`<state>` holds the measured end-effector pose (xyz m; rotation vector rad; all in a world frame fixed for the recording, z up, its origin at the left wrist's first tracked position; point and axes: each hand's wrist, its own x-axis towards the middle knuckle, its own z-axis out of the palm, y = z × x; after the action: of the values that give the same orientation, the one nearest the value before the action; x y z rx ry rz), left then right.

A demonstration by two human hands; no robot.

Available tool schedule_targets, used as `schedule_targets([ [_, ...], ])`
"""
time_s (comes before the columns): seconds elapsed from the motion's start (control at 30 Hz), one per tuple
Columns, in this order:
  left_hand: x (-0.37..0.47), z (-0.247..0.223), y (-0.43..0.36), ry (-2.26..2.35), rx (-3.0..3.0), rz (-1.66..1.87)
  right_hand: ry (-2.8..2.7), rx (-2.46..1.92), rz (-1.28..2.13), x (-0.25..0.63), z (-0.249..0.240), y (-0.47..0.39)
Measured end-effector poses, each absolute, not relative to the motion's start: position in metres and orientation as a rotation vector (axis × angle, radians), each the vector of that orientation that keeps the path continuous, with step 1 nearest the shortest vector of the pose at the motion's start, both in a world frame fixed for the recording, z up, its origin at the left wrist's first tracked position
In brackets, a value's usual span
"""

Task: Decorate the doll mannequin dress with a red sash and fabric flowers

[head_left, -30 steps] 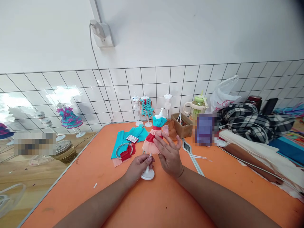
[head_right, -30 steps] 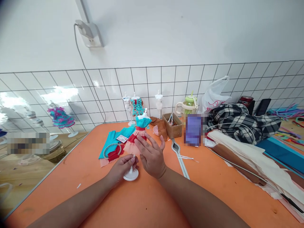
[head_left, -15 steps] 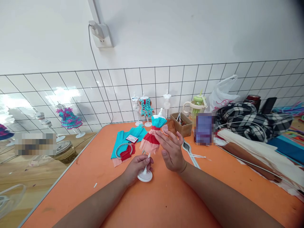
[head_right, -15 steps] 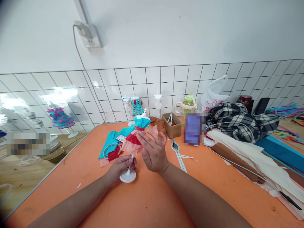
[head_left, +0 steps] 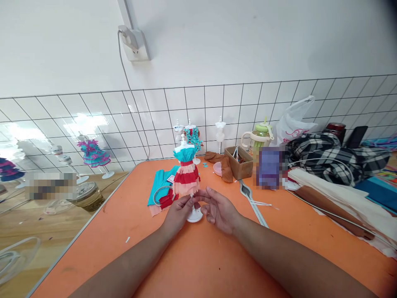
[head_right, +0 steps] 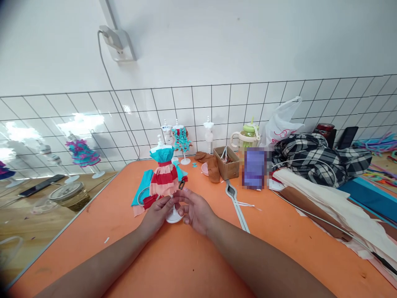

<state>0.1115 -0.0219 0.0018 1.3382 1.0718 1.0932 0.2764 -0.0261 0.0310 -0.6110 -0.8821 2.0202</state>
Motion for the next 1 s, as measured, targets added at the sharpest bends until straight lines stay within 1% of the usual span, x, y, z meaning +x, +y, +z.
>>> schedule_targets([
  [0.13,0.113,0.0,-0.022,1.108,1.328,1.104,-0.682,-0.47,2.254,0.273,0.034,-0.033],
  [0.3,0.117,-0.001,-0.023,1.077,1.291,1.059,-0.503,-0.297,2.34,0.272,0.029,-0.03],
  [0.4,0.119,-0.001,-0.023,1.104,1.307,1.026,-0.483,-0.193,2.325,0.271,0.027,-0.027],
  [0.53,0.12,-0.002,-0.024,1.101,1.297,0.99,-0.474,-0.182,2.274,0.269,0.029,-0.028],
  [0.73,0.12,-0.002,-0.024,0.993,1.205,1.004,-0.455,-0.311,2.231,0.264,0.031,-0.035],
  [1.0,0.119,0.0,-0.024,0.971,1.163,1.035,-0.382,-0.418,2.187,0.263,0.031,-0.036],
])
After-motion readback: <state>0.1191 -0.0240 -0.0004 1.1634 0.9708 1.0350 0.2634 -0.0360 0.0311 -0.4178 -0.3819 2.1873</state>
